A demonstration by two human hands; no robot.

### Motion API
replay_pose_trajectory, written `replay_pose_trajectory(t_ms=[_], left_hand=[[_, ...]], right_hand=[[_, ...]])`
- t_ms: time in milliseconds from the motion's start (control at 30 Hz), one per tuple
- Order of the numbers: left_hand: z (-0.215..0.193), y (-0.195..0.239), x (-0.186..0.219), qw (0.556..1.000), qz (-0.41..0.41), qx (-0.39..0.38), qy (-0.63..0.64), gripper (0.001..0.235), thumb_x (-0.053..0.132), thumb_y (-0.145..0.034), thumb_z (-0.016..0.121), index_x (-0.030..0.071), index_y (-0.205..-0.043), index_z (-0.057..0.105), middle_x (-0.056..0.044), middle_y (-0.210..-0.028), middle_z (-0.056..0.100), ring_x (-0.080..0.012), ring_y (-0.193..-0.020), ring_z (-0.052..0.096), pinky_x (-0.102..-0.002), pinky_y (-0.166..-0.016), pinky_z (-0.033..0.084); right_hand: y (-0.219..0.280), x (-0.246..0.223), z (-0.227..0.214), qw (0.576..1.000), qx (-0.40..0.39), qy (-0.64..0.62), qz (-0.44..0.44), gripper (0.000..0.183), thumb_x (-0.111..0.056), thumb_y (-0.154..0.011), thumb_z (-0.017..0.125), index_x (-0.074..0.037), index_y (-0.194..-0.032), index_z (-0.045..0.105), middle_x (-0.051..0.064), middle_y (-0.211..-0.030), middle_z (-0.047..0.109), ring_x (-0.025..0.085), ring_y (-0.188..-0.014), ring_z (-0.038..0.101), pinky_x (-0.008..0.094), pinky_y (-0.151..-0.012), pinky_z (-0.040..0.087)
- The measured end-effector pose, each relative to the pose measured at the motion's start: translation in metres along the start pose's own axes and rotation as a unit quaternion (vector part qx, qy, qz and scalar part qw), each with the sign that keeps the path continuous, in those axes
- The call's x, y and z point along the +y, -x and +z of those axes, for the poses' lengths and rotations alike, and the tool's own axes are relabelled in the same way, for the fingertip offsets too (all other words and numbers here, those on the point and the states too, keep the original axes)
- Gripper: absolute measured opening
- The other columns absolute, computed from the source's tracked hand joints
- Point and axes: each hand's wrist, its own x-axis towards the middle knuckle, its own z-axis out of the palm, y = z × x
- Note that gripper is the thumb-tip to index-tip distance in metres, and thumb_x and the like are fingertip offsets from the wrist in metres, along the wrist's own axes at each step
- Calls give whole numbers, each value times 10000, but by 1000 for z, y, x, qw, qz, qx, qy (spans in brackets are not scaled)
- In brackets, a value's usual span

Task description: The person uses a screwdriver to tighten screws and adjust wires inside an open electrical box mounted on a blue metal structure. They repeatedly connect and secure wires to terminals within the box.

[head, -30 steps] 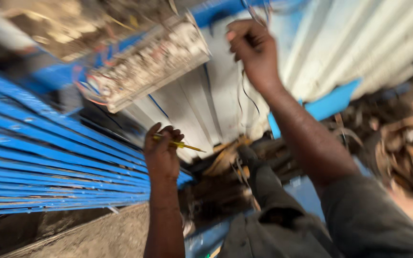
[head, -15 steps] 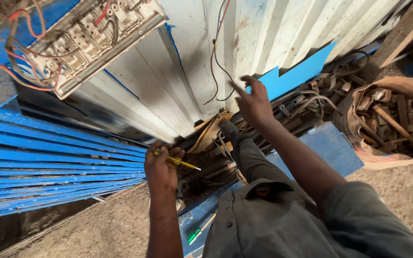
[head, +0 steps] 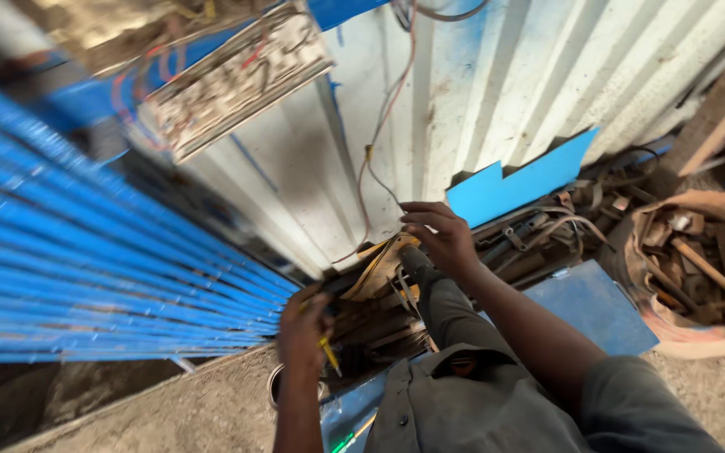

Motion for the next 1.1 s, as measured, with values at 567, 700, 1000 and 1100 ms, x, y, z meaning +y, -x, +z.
replay_pose_trajectory(t_ms=[567,700,1000,1100], left_hand=[[116,31,104,865,481,-75,-126,222,61,-986,712,46,-1208,713,-69,-1127,639,-132,-906,657,-263,-761,554],[148,-9,119,802,577,-44,-149,244,55,-997,729,24,-1235,690,-60,-1147,633,-138,-952,656,-272,-810,548],[195,-128,132,930,366,15,-8,106,109,-994,703,24,-1056,690,-37,-863,645,-66,-562,473,-237,-471,382],[199,-163,146,954,287,30,86,164,181,-1058,656,20,-1028,669,-53,-669,559,-85,-492,487,-241,-433,389]], right_hand=[[-45,-80,6,968,-24,117,-222,352,-59,-908,731,-62,-1260,715,162,-1317,693,308,-1171,653,368,-917,568],[-87,-48,9,985,-49,38,-162,285,-132,-975,731,-53,-1247,700,127,-1217,726,294,-1124,706,386,-914,590],[-184,15,40,961,13,96,-261,304,-192,-854,751,-72,-1131,720,163,-1232,692,362,-1097,683,434,-884,572],[-219,38,53,940,20,126,-316,312,-192,-847,739,-105,-1143,693,89,-1178,707,319,-1136,702,514,-995,544]])
